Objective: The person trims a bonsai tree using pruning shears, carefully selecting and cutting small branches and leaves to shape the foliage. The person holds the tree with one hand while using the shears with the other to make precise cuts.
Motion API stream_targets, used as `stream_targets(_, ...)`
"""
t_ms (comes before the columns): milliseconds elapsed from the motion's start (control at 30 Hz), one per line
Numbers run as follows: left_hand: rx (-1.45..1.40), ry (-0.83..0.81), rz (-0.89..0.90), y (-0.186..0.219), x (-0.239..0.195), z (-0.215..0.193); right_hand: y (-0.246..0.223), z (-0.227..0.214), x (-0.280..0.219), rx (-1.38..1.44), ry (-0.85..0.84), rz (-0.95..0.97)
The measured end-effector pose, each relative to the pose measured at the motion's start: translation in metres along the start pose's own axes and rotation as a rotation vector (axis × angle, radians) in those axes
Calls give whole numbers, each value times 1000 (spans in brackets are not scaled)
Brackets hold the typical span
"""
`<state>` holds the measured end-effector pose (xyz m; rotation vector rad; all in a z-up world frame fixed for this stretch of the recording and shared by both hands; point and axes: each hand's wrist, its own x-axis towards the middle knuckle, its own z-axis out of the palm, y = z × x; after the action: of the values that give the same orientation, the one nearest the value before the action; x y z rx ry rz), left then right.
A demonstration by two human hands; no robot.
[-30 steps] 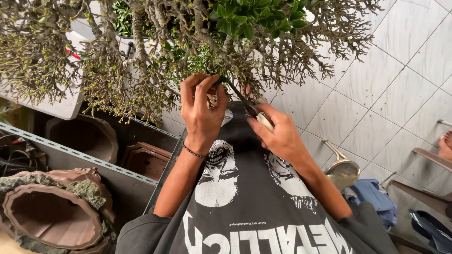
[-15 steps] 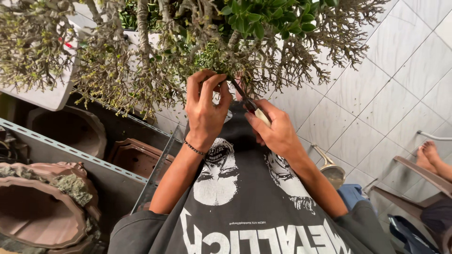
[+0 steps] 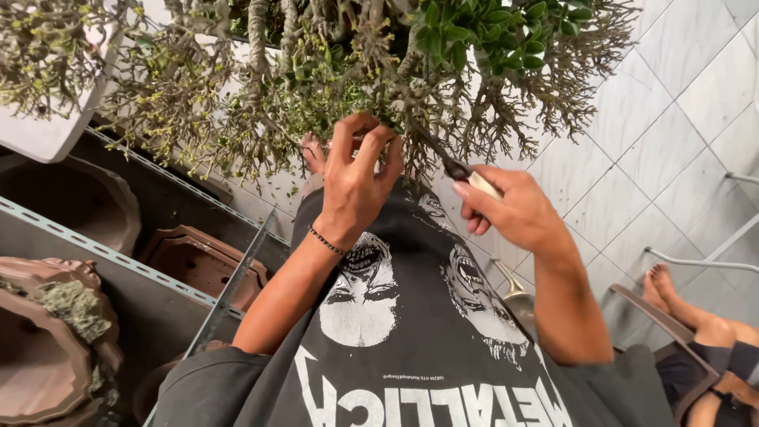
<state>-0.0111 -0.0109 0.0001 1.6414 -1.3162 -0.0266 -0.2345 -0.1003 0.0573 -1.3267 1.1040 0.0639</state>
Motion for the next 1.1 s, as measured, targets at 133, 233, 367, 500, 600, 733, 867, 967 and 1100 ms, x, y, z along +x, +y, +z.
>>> stream_targets(133, -28, 11, -2, 1, -1, 2, -7, -9, 11, -33, -61, 14)
stream_targets(233, -15, 27, -2, 2, -1, 2, -16, -10, 14, -61, -82, 5)
stream_targets(367, -38, 6, -12, 1, -3, 1, -22, -9, 13, -123, -56, -29)
stream_targets(500, -56, -25, -5, -2, -5, 2, -38, -12, 12, -223, -4, -61)
stream_targets(600, -32, -35, 6, -3, -7, 3, -29, -19, 16, -416, 88, -258)
stream_targets(733, -44, -49, 3, -8, -14, 8, -40, -14, 4, -495, 116, -419)
stream_targets(867, -14, -41, -7, -9, -15, 8, -38, -17, -4, -550, 198, -383)
stream_targets(967, -27, -64, -7, -3, -10, 3, -25, -16, -13, -428, 180, -298)
stream_targets(1100, -51, -91, 43, -10, -18, 2, -7, 0, -22, -318, 129, -192)
